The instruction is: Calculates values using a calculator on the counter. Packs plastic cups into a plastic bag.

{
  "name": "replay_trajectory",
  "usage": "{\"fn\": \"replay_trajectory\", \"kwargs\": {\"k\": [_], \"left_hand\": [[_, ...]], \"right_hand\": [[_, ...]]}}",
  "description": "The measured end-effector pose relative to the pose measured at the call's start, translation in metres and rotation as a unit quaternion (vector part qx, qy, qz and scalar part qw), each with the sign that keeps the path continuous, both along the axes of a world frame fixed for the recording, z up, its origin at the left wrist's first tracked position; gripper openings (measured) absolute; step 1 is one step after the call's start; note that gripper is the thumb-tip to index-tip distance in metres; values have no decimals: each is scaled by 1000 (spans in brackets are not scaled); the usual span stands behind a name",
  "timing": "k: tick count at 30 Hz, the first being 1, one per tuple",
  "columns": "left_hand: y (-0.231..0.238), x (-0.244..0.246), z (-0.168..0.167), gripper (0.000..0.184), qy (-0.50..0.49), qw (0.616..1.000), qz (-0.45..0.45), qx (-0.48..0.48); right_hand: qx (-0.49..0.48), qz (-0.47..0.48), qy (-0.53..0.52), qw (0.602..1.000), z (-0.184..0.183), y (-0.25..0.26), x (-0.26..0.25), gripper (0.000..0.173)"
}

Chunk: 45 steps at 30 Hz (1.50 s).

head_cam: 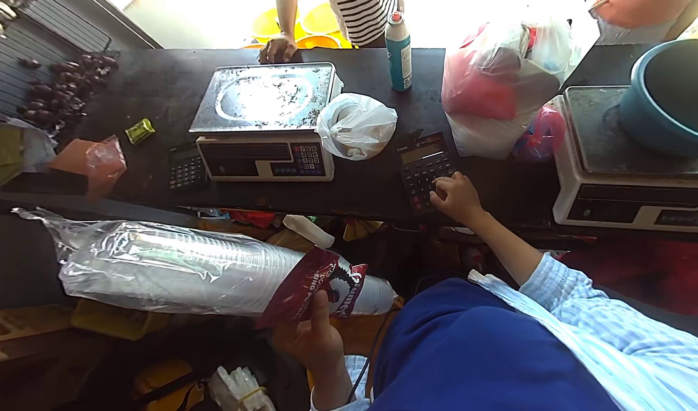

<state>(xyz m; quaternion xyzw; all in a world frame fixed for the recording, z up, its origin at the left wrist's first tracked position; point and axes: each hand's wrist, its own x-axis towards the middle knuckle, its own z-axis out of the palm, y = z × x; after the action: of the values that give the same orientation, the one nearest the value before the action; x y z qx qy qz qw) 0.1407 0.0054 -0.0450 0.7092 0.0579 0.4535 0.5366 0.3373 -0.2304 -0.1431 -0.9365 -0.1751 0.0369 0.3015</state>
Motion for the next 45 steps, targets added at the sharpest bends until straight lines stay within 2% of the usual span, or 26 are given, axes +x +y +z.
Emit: {"fn": "replay_trajectory", "kwargs": {"k": [5,10,14,18,20,24,28,32,34,39,41,45], "left_hand": [[1,1,0,13,5,1000,3,-12],[1,5,2,13,-7,1000,2,-6],[1,9,3,11,-11,1000,9,-7],[3,10,5,9,-22,1000,17,-4],[2,12,6,10,-25,999,23,-8],[3,15,9,14,-42,998,27,-49],[3,18,13,21,-56,990,31,-122],[1,15,13,23,-59,990,27,-123],[-1,13,15,21,-62,992,21,-112],[-5,10,15,15,-60,994,17,-92],[-6,9,15,14,-56,995,12,-82],[-6,8,15,12,-56,996,1,-72]], "right_hand": [[4,12,44,999,1,2,-12,39],[25,-33,-74,996,-1,-17,-26,39],[0,-36,-5,999,-3,-22,-32,41],[8,-49,-40,998,-6,-19,-34,41],[-2,-49,-15,999,-5,-21,-33,41],[1,-44,-19,999,-2,-24,-35,40],[-28,-38,39,998,3,-24,-32,39],[-49,-33,61,996,13,-24,-27,39],[-35,-30,69,997,16,-21,-27,39],[19,12,-34,999,-10,8,-41,45],[-4,11,-48,999,-15,21,-43,49],[-54,10,6,999,-13,29,-38,51]]}}
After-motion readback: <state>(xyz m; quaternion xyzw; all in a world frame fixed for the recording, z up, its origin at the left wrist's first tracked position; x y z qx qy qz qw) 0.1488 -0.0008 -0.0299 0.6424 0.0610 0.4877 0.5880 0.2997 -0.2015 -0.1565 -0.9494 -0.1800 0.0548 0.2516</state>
